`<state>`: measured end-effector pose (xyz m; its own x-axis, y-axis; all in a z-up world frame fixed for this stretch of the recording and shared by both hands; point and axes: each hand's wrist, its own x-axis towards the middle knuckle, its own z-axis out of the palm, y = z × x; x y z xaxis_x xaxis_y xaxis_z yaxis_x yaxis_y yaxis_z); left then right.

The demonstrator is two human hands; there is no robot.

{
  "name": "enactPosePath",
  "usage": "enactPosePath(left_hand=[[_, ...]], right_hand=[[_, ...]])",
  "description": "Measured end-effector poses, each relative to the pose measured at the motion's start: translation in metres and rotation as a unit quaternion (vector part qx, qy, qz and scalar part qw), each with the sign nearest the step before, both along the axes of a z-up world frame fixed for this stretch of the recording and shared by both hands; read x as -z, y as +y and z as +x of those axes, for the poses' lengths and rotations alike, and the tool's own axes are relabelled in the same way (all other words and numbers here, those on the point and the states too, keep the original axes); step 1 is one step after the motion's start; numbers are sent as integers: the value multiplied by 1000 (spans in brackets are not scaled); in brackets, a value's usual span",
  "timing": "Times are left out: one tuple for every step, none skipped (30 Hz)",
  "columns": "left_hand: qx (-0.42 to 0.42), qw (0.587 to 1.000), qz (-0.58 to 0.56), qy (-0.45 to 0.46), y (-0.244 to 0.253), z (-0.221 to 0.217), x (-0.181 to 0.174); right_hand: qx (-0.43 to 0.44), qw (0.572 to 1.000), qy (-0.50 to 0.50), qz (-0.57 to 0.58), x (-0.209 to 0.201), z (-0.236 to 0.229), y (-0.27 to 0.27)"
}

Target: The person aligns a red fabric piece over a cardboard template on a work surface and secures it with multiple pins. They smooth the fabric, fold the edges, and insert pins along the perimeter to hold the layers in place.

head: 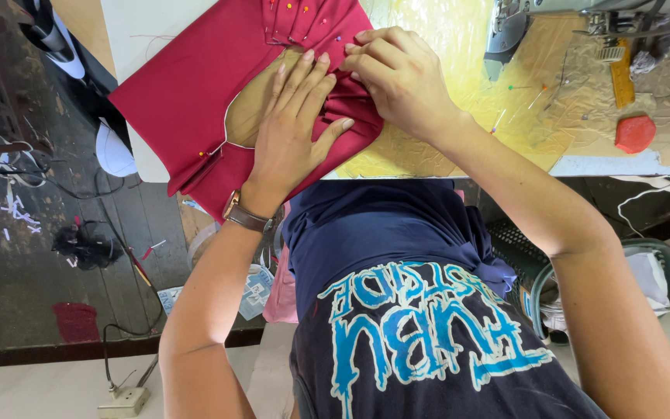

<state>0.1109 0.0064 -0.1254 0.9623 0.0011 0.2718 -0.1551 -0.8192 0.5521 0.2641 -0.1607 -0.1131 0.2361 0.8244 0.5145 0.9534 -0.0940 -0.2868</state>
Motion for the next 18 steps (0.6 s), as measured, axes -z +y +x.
enactPosePath(left_hand=[[0, 1000, 1, -9, 0, 0, 2], [0, 1000, -1, -7, 0, -1, 2], [-1, 1000, -1, -4, 0, -1, 2], [-1, 1000, 0, -1, 0, 0, 1], [-1, 1000, -1, 0, 0, -1, 1], [1, 1000, -4, -3, 0, -1, 1], [3, 1000, -7, -5, 1, -1, 0], [2, 1000, -8, -3, 1, -1, 0], [2, 1000, -16, 4, 1, -2, 0], [5, 1000, -26, 10, 0, -1, 1], [6, 1000, -28, 11, -1, -2, 1], [7, 999, -33, 8, 0, -2, 1], [8, 999, -37, 5, 0, -2, 1], [7, 999, -37, 6, 0, -2, -1], [10, 999, -41, 8, 0, -3, -2], [15, 999, -45, 8, -1, -2, -4], [15, 999, -44, 8, 0, -1, -5], [16, 999, -46, 18, 0, -2, -7]], right_hand=[[1, 1000, 7, 18, 0, -1, 1], [0, 1000, 9, 16, 0, -1, 0], [-15, 999, 34, 24, 1, -1, 0], [-30, 997, 59, 32, 1, -1, 0], [-30, 997, 60, 31, -2, -1, -3], [-41, 995, 87, 13, -5, 0, -5], [-52, 992, 115, -6, -8, 0, -6], [-53, 992, 117, -7, -5, 1, -8], [-67, 991, 116, -13, -1, 2, -10], [-77, 990, 114, -20, 1, 3, -14], [-76, 990, 116, -22, 3, 0, -13], [-57, 993, 99, -7, 4, -1, -12], [-38, 996, 81, 8, 5, -3, -10], [-39, 996, 82, 8, 6, -6, -9], [-15, 996, 87, 10, 6, -9, -8], [10, 996, 89, 13, 7, -11, -8], [9, 996, 89, 13, 7, -13, -6], [28, 995, 94, 17, 7, -17, -5]])
